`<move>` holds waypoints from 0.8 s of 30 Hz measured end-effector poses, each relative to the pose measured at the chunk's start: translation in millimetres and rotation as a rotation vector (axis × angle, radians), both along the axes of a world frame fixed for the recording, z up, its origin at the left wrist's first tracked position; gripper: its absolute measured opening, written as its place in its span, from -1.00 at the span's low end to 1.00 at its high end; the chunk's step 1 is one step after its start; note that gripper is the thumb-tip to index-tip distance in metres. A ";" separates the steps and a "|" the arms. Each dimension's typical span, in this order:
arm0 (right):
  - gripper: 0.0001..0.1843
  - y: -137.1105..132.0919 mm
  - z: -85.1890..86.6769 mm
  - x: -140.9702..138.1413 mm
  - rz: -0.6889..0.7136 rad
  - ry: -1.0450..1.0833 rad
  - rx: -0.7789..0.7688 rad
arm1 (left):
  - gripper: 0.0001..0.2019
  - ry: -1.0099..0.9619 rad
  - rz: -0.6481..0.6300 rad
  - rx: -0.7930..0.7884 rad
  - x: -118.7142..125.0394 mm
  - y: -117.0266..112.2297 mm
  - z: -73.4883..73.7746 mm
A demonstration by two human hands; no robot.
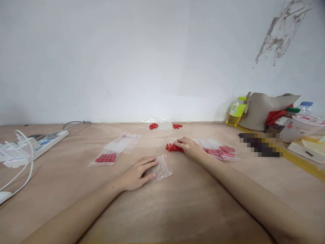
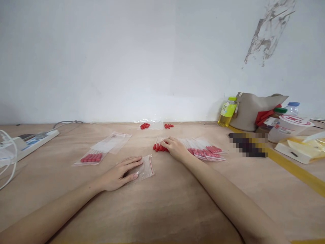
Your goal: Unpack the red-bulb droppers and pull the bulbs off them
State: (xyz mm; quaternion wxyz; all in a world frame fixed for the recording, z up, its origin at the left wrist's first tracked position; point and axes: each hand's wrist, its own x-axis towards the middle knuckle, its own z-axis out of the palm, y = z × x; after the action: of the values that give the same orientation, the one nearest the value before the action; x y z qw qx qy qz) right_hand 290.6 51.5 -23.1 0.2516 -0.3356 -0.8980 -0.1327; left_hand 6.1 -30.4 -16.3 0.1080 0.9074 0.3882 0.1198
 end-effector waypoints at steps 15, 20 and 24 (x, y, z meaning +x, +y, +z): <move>-0.90 -5.6 -6.7 0.1 -0.191 0.442 -0.081 | -0.50 0.004 0.001 0.001 0.4 0.2 1.3; -0.86 -11.8 -4.4 -4.9 -0.196 0.359 -0.069 | -0.50 0.016 0.013 -0.004 0.7 -0.2 1.5; -0.81 -24.6 3.4 -5.9 -0.226 0.398 -0.006 | -0.48 0.015 0.022 -0.046 0.2 1.6 1.7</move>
State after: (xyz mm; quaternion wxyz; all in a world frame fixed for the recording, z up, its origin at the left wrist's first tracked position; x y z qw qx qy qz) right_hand 284.7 26.9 -19.7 0.4066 -0.4542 -0.7877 -0.0886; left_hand 6.3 -28.9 -14.7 0.1243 0.9013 0.4014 0.1050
